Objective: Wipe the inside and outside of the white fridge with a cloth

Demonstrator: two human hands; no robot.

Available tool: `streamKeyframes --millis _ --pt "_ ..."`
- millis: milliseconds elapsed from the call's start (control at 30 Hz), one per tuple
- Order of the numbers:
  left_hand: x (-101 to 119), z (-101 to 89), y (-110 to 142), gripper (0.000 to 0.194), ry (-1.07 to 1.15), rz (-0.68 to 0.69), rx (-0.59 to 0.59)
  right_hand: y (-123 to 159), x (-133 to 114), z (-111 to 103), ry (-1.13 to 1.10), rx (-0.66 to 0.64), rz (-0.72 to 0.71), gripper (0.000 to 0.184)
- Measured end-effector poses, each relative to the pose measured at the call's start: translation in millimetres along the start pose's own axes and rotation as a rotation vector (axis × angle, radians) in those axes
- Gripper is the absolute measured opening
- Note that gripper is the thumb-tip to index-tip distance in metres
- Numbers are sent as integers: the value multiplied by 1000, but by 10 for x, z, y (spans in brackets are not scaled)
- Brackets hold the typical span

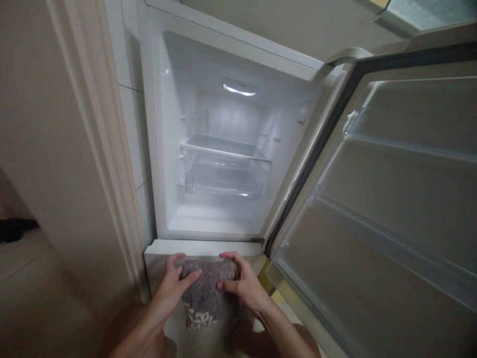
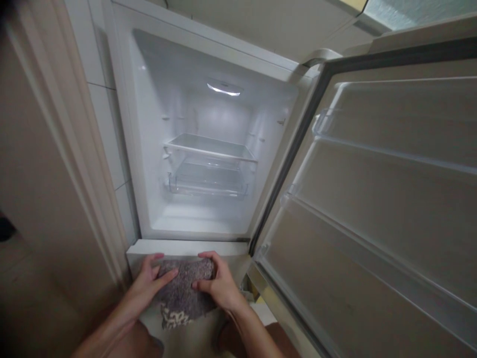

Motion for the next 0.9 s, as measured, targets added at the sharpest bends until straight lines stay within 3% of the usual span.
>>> streamKeyframes --millis 67,133,200,267,333,467,567,700,833,900 --pt "355 61 -323 80 -140 240 33 -343 -322 -79 176 70 -124 64" --pt "711 153 -684 75 -406 462 108 -703 -655 -189 508 232 -214 63" --pt "885 165 -1044 71 -556 529 186 -994 -854 -249 884 399 -191 71" --pt "887 96 -1288 62 -653 552 225 -1212 -828 -194 1138 425 -137 72" --pt "757 -21 -1381 53 -758 594 223 -1372 -576 -62 1253 313 -103 67" --pt "348 -265 -1331 55 -1007 765 158 -1596 153 138 1345 59 -6 78" --pt "142 -310 -1253 62 -1317 1017 210 -1828 387 173 1410 -25 -54 92" --pt "62 -278 -1263 72 -1468 1138 253 -2310 361 -9 1408 -56 -57 81" --pt "98 -233 -1271 79 -1499 1130 202 -2921 152 -303 1146 126 -55 64" --pt "121 -232 -1263 81 -1506 1104 188 -3217 61 -325 957 187 -96 50"
Point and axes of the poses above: each hand's wrist, its own y-axis away from the middle knuckle, its own z-axis out of the palm, x = y × z, the point moved 7 cm from there along -y, towards the middle knuckle, and after that the axes turned 6 degrees about -z, right-handed, at the moved point
